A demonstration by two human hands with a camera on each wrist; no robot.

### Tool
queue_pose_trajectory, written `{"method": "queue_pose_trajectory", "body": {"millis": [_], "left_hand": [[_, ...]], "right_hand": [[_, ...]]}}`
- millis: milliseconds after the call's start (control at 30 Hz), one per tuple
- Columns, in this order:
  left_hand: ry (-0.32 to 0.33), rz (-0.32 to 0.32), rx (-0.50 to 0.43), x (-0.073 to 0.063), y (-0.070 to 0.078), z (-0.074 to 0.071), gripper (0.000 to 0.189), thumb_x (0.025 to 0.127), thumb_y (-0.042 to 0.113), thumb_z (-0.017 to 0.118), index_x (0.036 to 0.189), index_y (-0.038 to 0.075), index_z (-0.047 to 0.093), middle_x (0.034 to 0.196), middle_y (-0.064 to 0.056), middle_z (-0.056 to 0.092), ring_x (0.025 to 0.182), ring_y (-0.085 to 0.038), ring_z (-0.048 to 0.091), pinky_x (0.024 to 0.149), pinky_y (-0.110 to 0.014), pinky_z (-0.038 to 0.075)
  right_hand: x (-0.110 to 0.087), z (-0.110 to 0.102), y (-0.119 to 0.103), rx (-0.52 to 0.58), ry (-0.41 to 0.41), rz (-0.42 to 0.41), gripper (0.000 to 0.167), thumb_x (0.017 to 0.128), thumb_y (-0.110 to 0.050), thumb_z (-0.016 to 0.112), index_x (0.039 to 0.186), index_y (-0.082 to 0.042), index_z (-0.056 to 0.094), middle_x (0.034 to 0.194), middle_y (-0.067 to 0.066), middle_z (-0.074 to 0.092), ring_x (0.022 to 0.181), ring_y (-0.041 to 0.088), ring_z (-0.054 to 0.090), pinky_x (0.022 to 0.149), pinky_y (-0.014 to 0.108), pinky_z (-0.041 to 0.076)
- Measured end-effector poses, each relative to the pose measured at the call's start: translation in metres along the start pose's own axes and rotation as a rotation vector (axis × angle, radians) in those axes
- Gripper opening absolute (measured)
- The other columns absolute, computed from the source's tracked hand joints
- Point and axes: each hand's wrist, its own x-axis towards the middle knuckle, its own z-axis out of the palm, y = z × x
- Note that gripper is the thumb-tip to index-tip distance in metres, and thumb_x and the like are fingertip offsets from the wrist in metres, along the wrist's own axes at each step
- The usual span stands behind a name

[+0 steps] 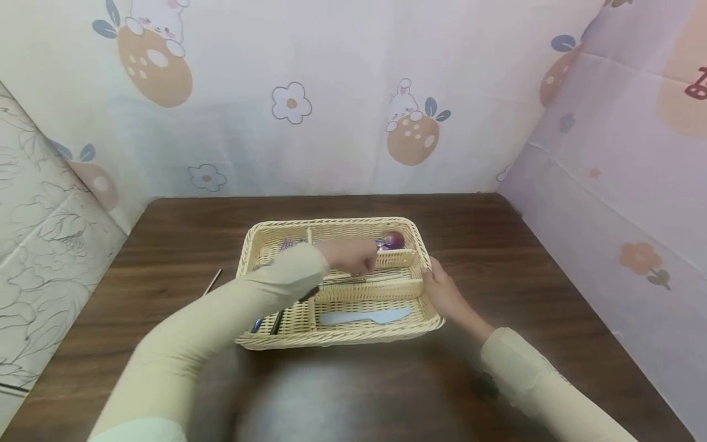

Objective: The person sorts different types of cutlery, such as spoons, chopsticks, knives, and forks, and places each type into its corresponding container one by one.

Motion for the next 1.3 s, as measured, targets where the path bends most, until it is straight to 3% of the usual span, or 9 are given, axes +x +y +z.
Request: {"method": "queue_pose_trajectory", "body": {"millis": [67, 133, 267, 467, 600, 800, 867, 1033, 1300], "left_hand": [[0.084, -0.008, -0.024, -0.027, -0.001, -0.01, 0.032, 0.08, -0.016, 0.049, 0.058, 0.008, 0.049, 0.053, 0.006, 0.04, 0.047, -0.006, 0.038, 0.051, -0.018, 0.042], [0.161, -0.029, 0.011, -0.055, -0.007, -0.019, 0.025, 0.084, -0.01, 0.054, 0.064, 0.005, 0.056, 0.057, 0.003, 0.05, 0.05, -0.009, 0.047, 0.052, -0.02, 0.045], [0.286, -0.114, 0.079, -0.108, -0.032, -0.025, 0.019, 0.085, -0.003, 0.061, 0.07, 0.007, 0.065, 0.064, 0.001, 0.061, 0.054, -0.012, 0.055, 0.055, -0.024, 0.049], [0.372, -0.334, 0.122, -0.173, -0.075, 0.0, 0.025, 0.081, -0.001, 0.066, 0.06, 0.01, 0.058, 0.055, 0.005, 0.047, 0.049, -0.009, 0.038, 0.047, -0.026, 0.036], [0.405, -0.475, 0.108, -0.203, -0.094, 0.026, 0.022, 0.081, 0.0, 0.067, 0.061, 0.008, 0.06, 0.057, 0.004, 0.048, 0.05, -0.01, 0.04, 0.048, -0.029, 0.037], [0.426, -0.586, 0.066, -0.226, -0.115, 0.06, 0.044, 0.076, 0.003, 0.071, 0.051, 0.016, 0.037, 0.048, 0.009, 0.027, 0.045, -0.009, 0.027, 0.044, -0.025, 0.027], [0.428, -0.599, 0.065, -0.23, -0.119, 0.067, 0.045, 0.076, 0.003, 0.073, 0.049, 0.016, 0.039, 0.047, 0.01, 0.029, 0.044, -0.008, 0.028, 0.044, -0.025, 0.027], [0.442, -0.623, 0.086, -0.234, -0.124, 0.076, 0.037, 0.072, 0.0, 0.074, 0.052, 0.011, 0.046, 0.05, 0.004, 0.04, 0.047, -0.013, 0.037, 0.046, -0.029, 0.034], [0.488, -0.681, 0.098, -0.235, -0.127, 0.083, 0.025, 0.062, -0.005, 0.062, 0.054, 0.01, 0.043, 0.052, -0.001, 0.042, 0.048, -0.019, 0.04, 0.044, -0.035, 0.038]], "right_hand": [[0.0, -0.002, 0.002, -0.003, -0.001, 0.012, 0.05, 0.104, -0.02, 0.025, 0.149, -0.001, 0.014, 0.142, 0.034, 0.033, 0.127, 0.046, 0.037, 0.106, 0.057, 0.025], [0.0, -0.005, 0.004, 0.003, -0.003, 0.026, 0.051, 0.104, -0.022, 0.025, 0.15, -0.002, 0.013, 0.142, 0.034, 0.032, 0.126, 0.046, 0.039, 0.105, 0.057, 0.026], [-0.001, -0.01, 0.006, 0.002, 0.003, 0.045, 0.052, 0.105, -0.024, 0.024, 0.15, -0.003, 0.012, 0.143, 0.033, 0.032, 0.123, 0.045, 0.042, 0.104, 0.057, 0.029], [-0.005, -0.01, 0.01, 0.0, -0.002, 0.059, 0.052, 0.105, -0.025, 0.023, 0.15, -0.003, 0.011, 0.14, 0.034, 0.035, 0.12, 0.044, 0.046, 0.101, 0.056, 0.033], [-0.006, -0.009, 0.012, 0.004, -0.007, 0.058, 0.053, 0.105, -0.025, 0.023, 0.15, -0.002, 0.01, 0.141, 0.034, 0.033, 0.123, 0.044, 0.043, 0.103, 0.056, 0.031], [-0.004, -0.007, 0.011, 0.003, -0.015, 0.041, 0.053, 0.105, -0.027, 0.023, 0.15, -0.002, 0.011, 0.139, 0.035, 0.035, 0.12, 0.044, 0.047, 0.101, 0.056, 0.034], [-0.003, -0.006, 0.01, 0.001, -0.017, 0.037, 0.053, 0.105, -0.027, 0.023, 0.15, -0.002, 0.011, 0.138, 0.035, 0.036, 0.119, 0.043, 0.047, 0.101, 0.056, 0.034], [0.0, -0.003, 0.007, 0.005, -0.021, 0.034, 0.053, 0.105, -0.027, 0.023, 0.15, -0.003, 0.012, 0.14, 0.034, 0.036, 0.122, 0.043, 0.044, 0.103, 0.057, 0.031], [0.004, 0.001, 0.0, 0.007, -0.036, 0.032, 0.052, 0.105, -0.025, 0.023, 0.151, -0.003, 0.01, 0.142, 0.032, 0.033, 0.124, 0.043, 0.043, 0.103, 0.056, 0.031]]}}
